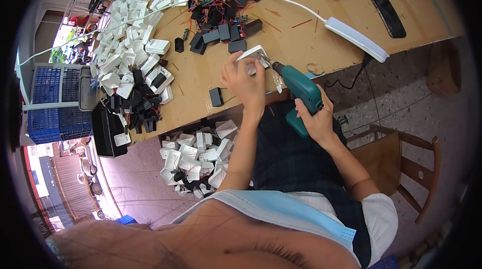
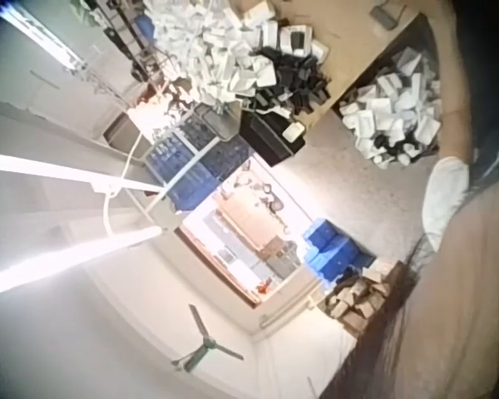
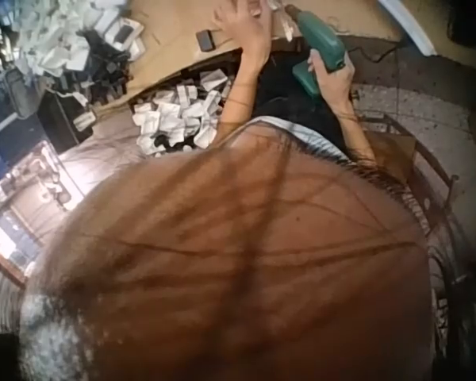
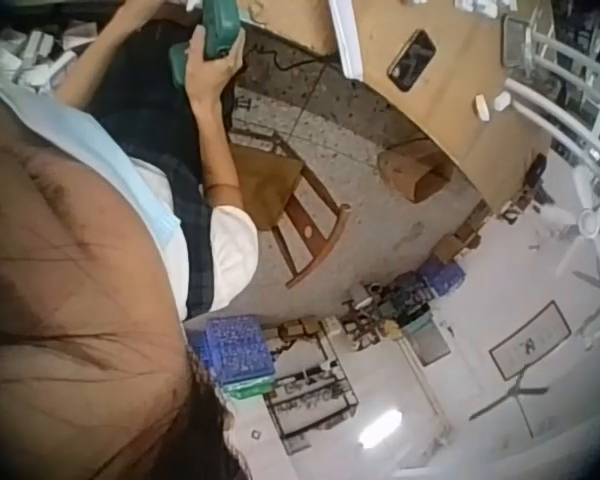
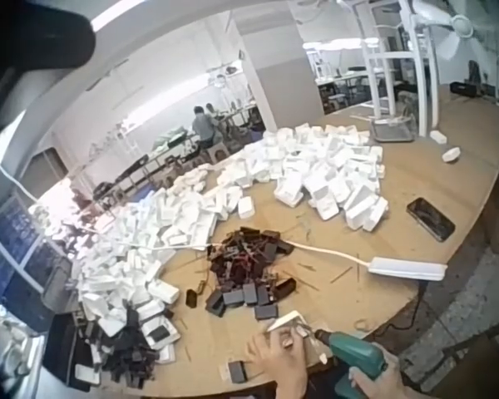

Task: Assembling small electronic components into plastic housings using an electric screwdriver.

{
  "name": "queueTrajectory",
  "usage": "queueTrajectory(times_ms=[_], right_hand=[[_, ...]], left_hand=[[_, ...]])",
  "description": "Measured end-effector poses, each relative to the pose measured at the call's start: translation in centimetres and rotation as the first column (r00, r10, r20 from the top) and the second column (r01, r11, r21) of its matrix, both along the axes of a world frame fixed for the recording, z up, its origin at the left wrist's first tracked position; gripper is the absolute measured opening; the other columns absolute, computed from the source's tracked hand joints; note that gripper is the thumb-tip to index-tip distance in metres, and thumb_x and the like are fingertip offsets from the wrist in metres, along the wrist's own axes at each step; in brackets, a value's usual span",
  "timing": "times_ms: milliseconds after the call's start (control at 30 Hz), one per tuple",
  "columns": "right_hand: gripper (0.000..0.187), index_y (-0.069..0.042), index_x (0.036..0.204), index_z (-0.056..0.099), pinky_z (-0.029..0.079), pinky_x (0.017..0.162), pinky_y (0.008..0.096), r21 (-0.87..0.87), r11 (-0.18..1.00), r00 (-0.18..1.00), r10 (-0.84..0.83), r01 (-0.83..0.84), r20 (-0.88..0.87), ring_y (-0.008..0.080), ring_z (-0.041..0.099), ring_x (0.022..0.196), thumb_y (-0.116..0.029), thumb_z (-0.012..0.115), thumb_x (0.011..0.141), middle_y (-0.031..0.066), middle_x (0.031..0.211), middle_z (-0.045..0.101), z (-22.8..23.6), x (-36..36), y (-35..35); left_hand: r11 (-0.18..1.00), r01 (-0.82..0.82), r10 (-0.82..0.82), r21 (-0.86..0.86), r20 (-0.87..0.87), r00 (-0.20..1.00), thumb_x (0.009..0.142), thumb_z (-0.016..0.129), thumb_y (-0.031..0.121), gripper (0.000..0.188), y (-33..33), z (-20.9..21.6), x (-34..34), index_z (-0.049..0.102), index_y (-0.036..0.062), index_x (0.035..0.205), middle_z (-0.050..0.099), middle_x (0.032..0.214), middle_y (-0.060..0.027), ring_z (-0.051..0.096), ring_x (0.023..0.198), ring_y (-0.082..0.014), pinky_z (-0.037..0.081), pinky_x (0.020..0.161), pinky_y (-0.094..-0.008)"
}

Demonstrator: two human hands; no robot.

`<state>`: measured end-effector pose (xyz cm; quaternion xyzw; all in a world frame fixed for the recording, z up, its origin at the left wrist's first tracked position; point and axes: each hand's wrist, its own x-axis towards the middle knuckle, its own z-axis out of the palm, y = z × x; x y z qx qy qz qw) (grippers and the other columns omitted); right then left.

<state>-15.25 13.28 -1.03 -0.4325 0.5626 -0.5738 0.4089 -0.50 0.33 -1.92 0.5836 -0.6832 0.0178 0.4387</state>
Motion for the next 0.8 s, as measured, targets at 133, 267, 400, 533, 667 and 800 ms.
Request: queueTrajectory(times_ms=[133, 267, 400, 533, 667, 800], right_hand=[[0.016, 0.005, 0.109, 0.059, 0.052, 0.063, 0.0268, -0.003, 1.000, 1.000, -0.006, 0.006, -0.026, 0.0110, 0.062, 0.067, -0.007, 0.063, 0.099, 0.0067, 0.080, 0.065, -0.22, -0.03, -0.12], [0.015, 0.005, 0.108, 0.059, 0.052, 0.062, 0.0269, -0.001, 1.000, 1.000, -0.013, 0.013, -0.012, 0.0110, 0.062, 0.066, -0.008, 0.063, 0.100, 0.0069, 0.079, 0.065, -0.22, 0.18, -0.25], [0.015, 0.005, 0.108, 0.060, 0.051, 0.062, 0.0269, 0.003, 1.000, 1.000, -0.010, 0.010, -0.003, 0.0111, 0.062, 0.066, -0.008, 0.062, 0.100, 0.0067, 0.079, 0.065, -0.22, 0.21, -0.24], [0.015, 0.005, 0.107, 0.060, 0.051, 0.062, 0.0269, -0.002, 1.000, 1.000, -0.011, 0.011, -0.023, 0.0109, 0.062, 0.066, -0.008, 0.062, 0.100, 0.0065, 0.079, 0.065, -0.09, 0.29, -0.24], [0.014, 0.004, 0.106, 0.060, 0.051, 0.062, 0.0269, 0.005, 1.000, 1.000, -0.020, 0.020, -0.021, 0.0109, 0.061, 0.066, -0.008, 0.062, 0.100, 0.0064, 0.078, 0.064, 0.12, 0.43, -0.27], [0.015, 0.004, 0.103, 0.061, 0.051, 0.062, 0.0270, 0.012, 0.999, 0.998, -0.032, 0.033, -0.046, 0.0111, 0.061, 0.065, -0.011, 0.062, 0.101, 0.0061, 0.078, 0.064, -0.16, 0.38, -0.10]], left_hand=[[1.000, 0.005, -0.005, 0.000, -0.013, 1.000, 0.078, 0.078, 0.011, 0.016, 0.02, 0.09, -0.33, 0.066, 0.0083, 0.089, 0.060, 0.123, -0.0064, 0.053, 0.122, -0.0291, 0.033, 0.104, -0.0484], [1.000, 0.002, -0.002, -0.003, -0.015, 1.000, 0.079, 0.078, 0.010, 0.015, 0.07, 0.10, -0.30, 0.066, 0.0080, 0.089, 0.060, 0.123, -0.0064, 0.053, 0.122, -0.0294, 0.033, 0.104, -0.0479], [1.000, 0.002, -0.002, -0.001, -0.018, 1.000, 0.079, 0.078, 0.010, 0.015, 0.07, 0.01, -0.29, 0.067, 0.0079, 0.089, 0.060, 0.123, -0.0063, 0.053, 0.122, -0.0295, 0.033, 0.103, -0.0477], [1.000, -0.001, 0.001, 0.000, -0.019, 1.000, 0.079, 0.078, 0.011, 0.015, 0.09, 0.00, -0.33, 0.067, 0.0078, 0.089, 0.060, 0.123, -0.0063, 0.053, 0.122, -0.0295, 0.033, 0.103, -0.0475], [1.000, -0.001, 0.000, -0.005, -0.020, 1.000, 0.079, 0.078, 0.011, 0.014, 0.04, -0.11, -0.31, 0.067, 0.0077, 0.088, 0.059, 0.123, -0.0062, 0.053, 0.122, -0.0297, 0.033, 0.103, -0.0476], [1.000, -0.016, 0.016, -0.003, -0.009, 1.000, 0.078, 0.079, 0.014, 0.014, -0.03, -0.22, -0.39, 0.069, 0.0098, 0.087, 0.060, 0.122, -0.0058, 0.053, 0.119, -0.0292, 0.033, 0.104, -0.0457]])
